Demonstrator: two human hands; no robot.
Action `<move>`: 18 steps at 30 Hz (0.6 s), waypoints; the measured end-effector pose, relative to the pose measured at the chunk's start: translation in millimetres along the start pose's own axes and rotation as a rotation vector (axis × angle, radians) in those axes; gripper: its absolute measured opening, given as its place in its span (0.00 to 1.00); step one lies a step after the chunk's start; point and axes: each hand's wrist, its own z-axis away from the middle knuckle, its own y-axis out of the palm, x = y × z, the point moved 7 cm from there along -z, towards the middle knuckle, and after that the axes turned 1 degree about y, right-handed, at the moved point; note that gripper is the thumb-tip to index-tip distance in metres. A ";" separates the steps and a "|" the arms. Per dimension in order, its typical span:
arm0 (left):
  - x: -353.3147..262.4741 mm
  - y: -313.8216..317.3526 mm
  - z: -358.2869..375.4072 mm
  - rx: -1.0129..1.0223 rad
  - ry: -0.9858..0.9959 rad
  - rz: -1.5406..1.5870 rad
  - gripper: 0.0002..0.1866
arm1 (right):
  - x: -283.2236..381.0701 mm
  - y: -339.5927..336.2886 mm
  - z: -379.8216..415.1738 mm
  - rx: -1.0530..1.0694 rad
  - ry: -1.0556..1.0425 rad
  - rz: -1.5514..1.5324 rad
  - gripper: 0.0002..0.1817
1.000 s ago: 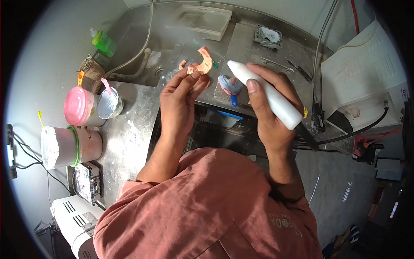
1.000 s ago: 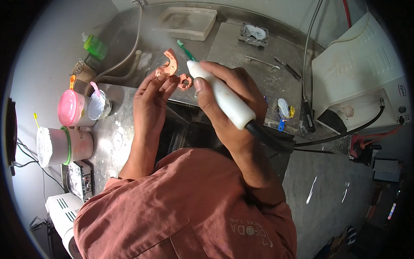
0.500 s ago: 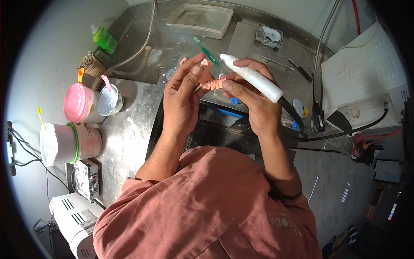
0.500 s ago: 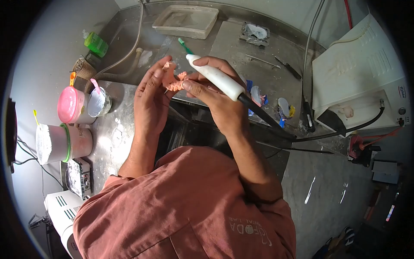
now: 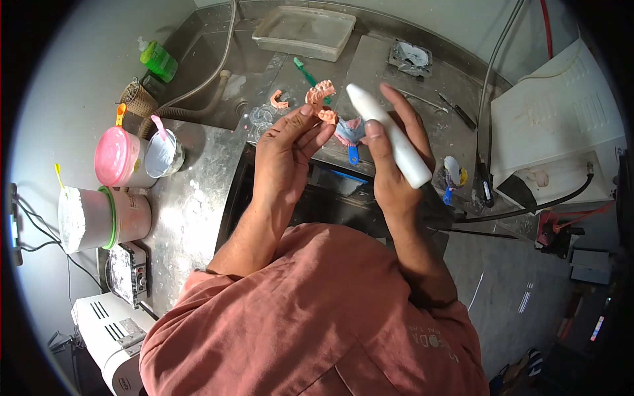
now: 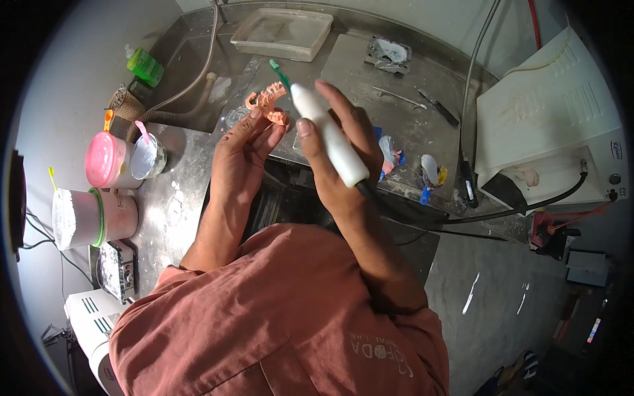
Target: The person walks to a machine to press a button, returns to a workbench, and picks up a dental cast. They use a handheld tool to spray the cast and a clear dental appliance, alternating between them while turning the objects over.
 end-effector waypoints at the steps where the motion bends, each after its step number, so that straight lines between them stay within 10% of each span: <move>1: 0.3 -1.5 -1.5 -0.022 0.004 0.008 0.14 | 3.1 -2.0 0.0 0.000 0.002 0.002 0.19; 18: 6.1 7.6 -4.0 -0.043 0.044 -0.034 0.13 | 28.5 1.0 -8.7 0.129 -0.147 0.105 0.17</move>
